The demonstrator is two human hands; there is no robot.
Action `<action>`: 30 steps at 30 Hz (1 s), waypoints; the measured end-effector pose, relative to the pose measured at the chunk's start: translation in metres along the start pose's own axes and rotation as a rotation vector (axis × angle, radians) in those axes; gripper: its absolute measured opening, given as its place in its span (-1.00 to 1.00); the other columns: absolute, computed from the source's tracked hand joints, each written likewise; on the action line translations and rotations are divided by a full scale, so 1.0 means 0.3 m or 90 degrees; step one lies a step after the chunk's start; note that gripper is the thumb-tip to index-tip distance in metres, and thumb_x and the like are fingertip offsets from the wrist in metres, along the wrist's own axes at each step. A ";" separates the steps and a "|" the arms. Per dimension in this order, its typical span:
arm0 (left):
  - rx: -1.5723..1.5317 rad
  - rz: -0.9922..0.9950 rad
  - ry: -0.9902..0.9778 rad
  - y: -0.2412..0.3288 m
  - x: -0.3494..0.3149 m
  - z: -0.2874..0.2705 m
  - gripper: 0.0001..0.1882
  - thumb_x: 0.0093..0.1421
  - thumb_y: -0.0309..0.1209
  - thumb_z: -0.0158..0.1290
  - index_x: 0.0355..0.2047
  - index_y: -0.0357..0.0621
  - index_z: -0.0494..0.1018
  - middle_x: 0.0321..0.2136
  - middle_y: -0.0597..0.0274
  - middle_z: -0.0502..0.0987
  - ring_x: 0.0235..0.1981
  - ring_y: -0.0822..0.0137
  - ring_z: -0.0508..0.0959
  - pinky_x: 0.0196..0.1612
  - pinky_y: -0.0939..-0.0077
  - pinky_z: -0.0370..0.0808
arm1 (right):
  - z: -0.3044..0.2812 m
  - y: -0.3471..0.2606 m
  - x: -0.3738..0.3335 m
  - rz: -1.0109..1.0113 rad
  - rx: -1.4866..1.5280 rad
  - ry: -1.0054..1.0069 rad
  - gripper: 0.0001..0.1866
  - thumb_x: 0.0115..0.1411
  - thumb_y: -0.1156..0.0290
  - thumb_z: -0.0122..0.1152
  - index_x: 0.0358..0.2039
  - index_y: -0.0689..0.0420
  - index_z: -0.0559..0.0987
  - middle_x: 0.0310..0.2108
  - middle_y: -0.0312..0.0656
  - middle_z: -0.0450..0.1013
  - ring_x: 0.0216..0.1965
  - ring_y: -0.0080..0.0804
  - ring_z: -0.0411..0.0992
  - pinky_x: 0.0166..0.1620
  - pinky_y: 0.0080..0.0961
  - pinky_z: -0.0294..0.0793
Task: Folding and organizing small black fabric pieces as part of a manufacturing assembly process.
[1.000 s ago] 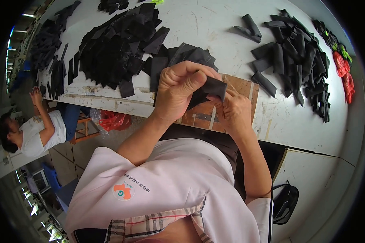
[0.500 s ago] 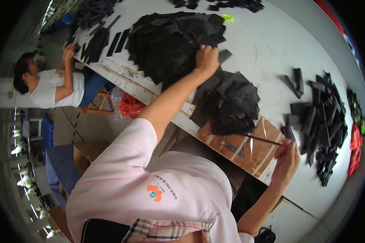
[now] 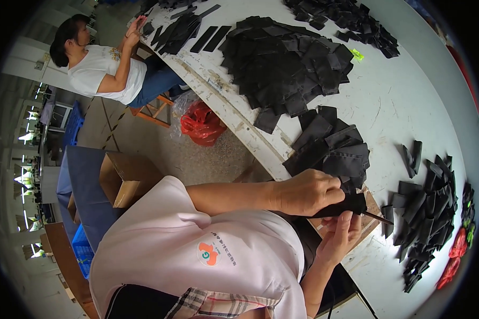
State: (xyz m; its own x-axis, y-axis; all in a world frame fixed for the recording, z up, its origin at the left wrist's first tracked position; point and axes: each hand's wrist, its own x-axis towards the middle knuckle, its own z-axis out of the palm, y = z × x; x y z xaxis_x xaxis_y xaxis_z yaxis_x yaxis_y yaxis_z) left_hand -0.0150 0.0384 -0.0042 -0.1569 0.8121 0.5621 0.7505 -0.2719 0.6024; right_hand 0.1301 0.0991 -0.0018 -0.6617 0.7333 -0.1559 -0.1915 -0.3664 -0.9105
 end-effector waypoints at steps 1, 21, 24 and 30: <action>-0.025 -0.029 -0.015 0.016 -0.008 -0.004 -0.89 -0.08 -0.46 0.01 -0.56 -0.17 0.30 -0.67 0.17 0.34 -0.61 0.21 0.44 -0.57 0.39 0.38 | 0.009 -0.002 -0.003 0.000 -0.001 -0.002 -0.72 0.07 0.31 0.09 -0.29 0.25 0.40 -0.49 -0.24 0.41 -0.50 -0.58 0.37 -0.44 -0.72 0.35; -0.345 -0.246 0.114 0.107 -0.057 0.016 -0.91 0.07 -0.46 0.00 -0.48 -0.21 0.37 -0.77 0.31 0.34 -0.73 0.60 0.27 -0.66 0.68 0.22 | 0.117 -0.087 -0.101 -0.065 -0.243 0.182 -0.91 -0.02 0.48 0.18 -0.51 0.23 0.53 -0.66 -0.47 0.35 -0.64 -0.78 0.22 -0.58 -0.81 0.19; -0.409 -0.336 0.159 0.104 -0.075 0.064 -0.84 0.06 -0.39 0.02 -0.42 -0.22 0.34 -0.62 0.28 0.36 -0.61 0.56 0.30 -0.56 0.68 0.27 | 0.085 -0.066 -0.092 -0.171 -0.302 0.195 -0.90 -0.03 0.52 0.19 -0.45 0.23 0.53 -0.66 -0.44 0.36 -0.64 -0.76 0.21 -0.59 -0.77 0.20; -0.449 -0.381 0.126 0.162 -0.035 0.006 -0.75 0.04 -0.30 0.06 -0.47 -0.26 0.34 -0.60 0.30 0.37 -0.59 0.56 0.30 -0.54 0.72 0.28 | 0.039 -0.046 -0.096 -0.276 -0.645 0.275 -0.87 -0.15 0.51 0.27 -0.62 0.20 0.46 -0.75 -0.27 0.25 -0.73 -0.57 0.20 -0.63 -0.64 0.18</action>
State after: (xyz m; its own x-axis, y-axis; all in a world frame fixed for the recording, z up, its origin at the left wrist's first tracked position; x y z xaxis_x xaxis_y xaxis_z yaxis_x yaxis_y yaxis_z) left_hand 0.0242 0.0176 0.0183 -0.5452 0.8329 0.0952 -0.0421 -0.1405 0.9892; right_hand 0.1434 0.0765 0.0198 -0.3456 0.8885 0.3018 0.4506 0.4393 -0.7772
